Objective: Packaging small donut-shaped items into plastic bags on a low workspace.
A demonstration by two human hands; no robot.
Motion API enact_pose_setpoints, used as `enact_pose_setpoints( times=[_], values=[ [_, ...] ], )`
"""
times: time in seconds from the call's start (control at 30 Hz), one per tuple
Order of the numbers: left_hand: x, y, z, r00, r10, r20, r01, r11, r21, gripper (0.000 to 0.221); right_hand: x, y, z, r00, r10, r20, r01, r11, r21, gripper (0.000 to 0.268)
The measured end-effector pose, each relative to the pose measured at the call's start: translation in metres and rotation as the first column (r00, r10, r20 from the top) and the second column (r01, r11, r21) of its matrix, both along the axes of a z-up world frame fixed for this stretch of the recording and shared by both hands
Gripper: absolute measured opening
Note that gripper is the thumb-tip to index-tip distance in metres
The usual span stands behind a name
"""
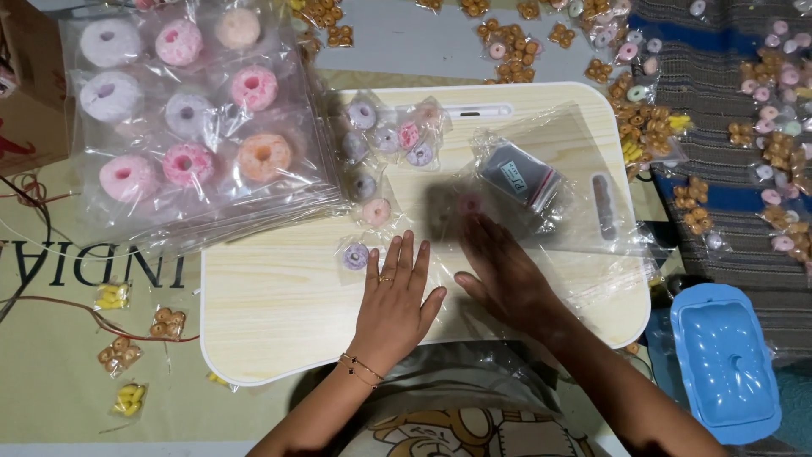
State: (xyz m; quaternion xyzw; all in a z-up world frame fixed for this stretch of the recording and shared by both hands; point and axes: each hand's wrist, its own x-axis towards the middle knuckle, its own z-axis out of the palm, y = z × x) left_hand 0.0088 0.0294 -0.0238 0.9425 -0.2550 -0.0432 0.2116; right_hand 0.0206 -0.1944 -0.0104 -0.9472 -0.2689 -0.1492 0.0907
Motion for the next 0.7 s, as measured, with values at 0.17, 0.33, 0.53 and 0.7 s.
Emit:
enact_pose_setpoints(
  times=[0.17, 0.33, 0.53, 0.7],
  values=[
    [-0.001, -0.001, 0.000, 1.000, 0.006, 0.000, -0.006, 1.000, 0.004, 0.070, 0.023, 0.001, -0.025, 0.997, -0.053, 0.058, 0.056, 0.998, -0.043, 0.078],
    [-0.001, -0.001, -0.001, 1.000, 0.014, -0.017, -0.014, 1.000, -0.010, 0.070, 0.025, 0.001, -0.026, 0.995, -0.078, 0.059, 0.080, 0.996, -0.035, 0.075],
    [0.000, -0.001, 0.000, 0.999, 0.021, -0.038, -0.021, 1.000, 0.002, 0.071, 0.019, -0.007, -0.027, 0.995, -0.062, 0.082, 0.071, 0.992, -0.107, 0.084],
    [0.000, -0.002, 0.002, 0.999, 0.026, -0.033, -0.026, 1.000, -0.017, 0.071, 0.017, -0.004, -0.024, 0.996, -0.084, 0.021, 0.085, 0.993, -0.081, 0.079]
  ],
)
